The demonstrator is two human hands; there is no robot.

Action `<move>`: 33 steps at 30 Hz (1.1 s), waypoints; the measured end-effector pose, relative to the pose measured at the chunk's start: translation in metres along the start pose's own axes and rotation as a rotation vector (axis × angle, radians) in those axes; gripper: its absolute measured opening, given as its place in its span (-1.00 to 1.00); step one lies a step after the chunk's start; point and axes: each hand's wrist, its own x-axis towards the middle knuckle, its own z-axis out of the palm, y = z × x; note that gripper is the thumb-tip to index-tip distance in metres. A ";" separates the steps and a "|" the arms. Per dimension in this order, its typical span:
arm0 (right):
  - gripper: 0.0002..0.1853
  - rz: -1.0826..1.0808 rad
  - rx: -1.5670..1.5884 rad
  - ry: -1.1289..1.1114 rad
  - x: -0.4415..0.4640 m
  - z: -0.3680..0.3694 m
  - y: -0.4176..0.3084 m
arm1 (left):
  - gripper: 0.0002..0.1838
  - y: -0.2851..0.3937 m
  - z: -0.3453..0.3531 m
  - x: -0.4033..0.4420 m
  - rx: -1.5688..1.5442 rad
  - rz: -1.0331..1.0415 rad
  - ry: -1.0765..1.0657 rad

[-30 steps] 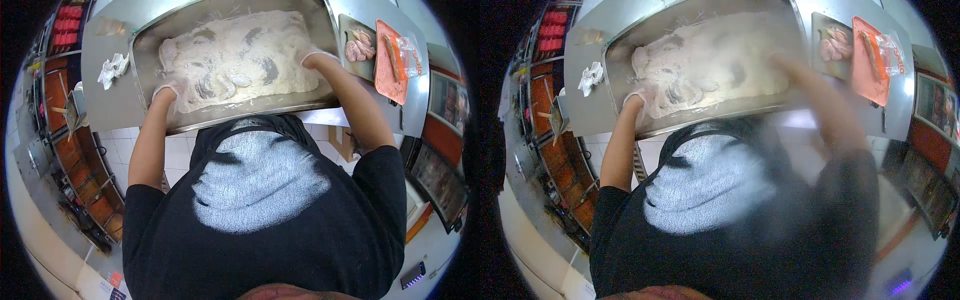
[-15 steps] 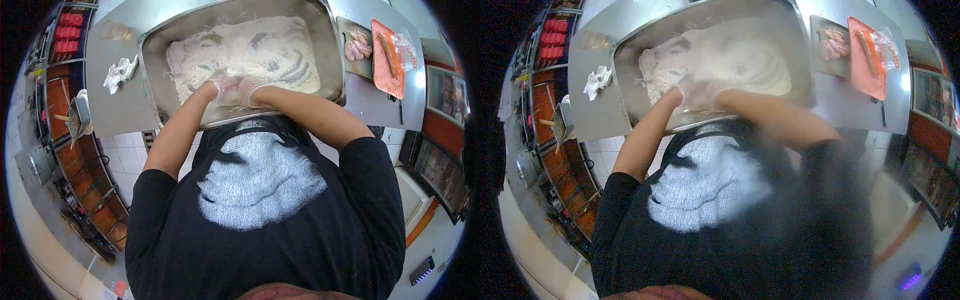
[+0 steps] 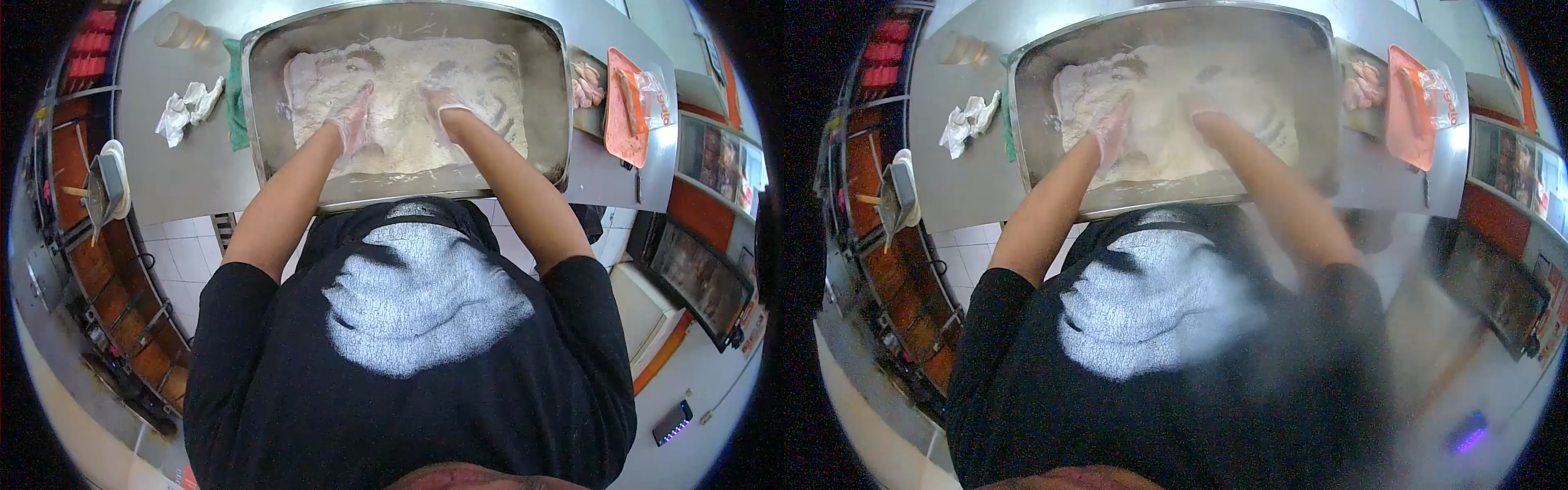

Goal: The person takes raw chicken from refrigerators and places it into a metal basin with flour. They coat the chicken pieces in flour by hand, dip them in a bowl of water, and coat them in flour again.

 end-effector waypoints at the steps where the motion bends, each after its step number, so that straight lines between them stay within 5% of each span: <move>1: -0.39 -0.012 -0.012 0.061 0.010 0.007 0.006 | -0.02 -0.005 -0.002 0.009 -0.029 0.008 -0.055; 2: -0.38 -0.026 -0.032 0.075 0.007 0.018 0.005 | -0.02 -0.012 -0.006 0.018 -0.057 0.013 -0.106; 5: -0.36 -0.076 -0.092 0.128 -0.022 0.060 -0.025 | -0.32 -0.035 -0.006 0.058 0.428 0.336 0.417; 7: -0.35 -0.102 -0.134 0.164 -0.051 0.071 -0.048 | -0.25 -0.020 0.034 0.018 0.273 0.474 0.421; 10: -0.45 -0.225 -0.327 0.210 -0.081 0.062 -0.092 | -0.37 -0.013 0.024 0.023 0.547 0.675 0.503; 13: -0.48 -0.420 -0.386 0.203 -0.057 0.059 -0.063 | -0.40 0.000 0.031 -0.001 0.868 0.708 0.560; 14: -0.49 -0.519 -0.356 0.199 -0.047 0.055 -0.054 | -0.39 0.005 0.025 -0.002 0.959 0.643 0.543; 18: -0.56 -0.364 -0.883 -0.143 -0.129 0.017 -0.099 | -0.34 0.015 -0.008 -0.018 1.629 0.424 0.245; 21: -0.57 -0.491 -1.053 0.063 -0.059 -0.018 -0.058 | -0.30 0.045 -0.008 -0.040 1.887 0.381 0.421; 24: -0.56 -0.464 -0.818 0.274 0.013 -0.040 -0.031 | -0.30 0.035 -0.046 0.002 1.731 0.859 0.434; 25: -0.56 -0.493 -1.020 0.262 0.001 -0.025 -0.037 | -0.30 0.027 -0.061 0.020 1.734 0.947 0.423; 28: -0.54 -0.856 -1.283 0.215 -0.009 0.028 -0.021 | -0.32 -0.013 -0.119 0.083 1.855 0.805 0.241; 29: -0.53 -1.127 -1.120 0.176 0.010 0.042 0.030 | -0.34 -0.034 -0.140 0.098 1.761 0.676 0.103; 30: -0.51 -1.166 -0.814 -0.115 0.018 0.047 0.060 | -0.35 -0.038 -0.141 0.091 1.893 0.683 -0.022; 33: -0.48 -0.762 -0.796 -0.465 -0.026 0.028 0.046 | -0.38 -0.022 -0.099 0.010 2.377 0.803 -0.302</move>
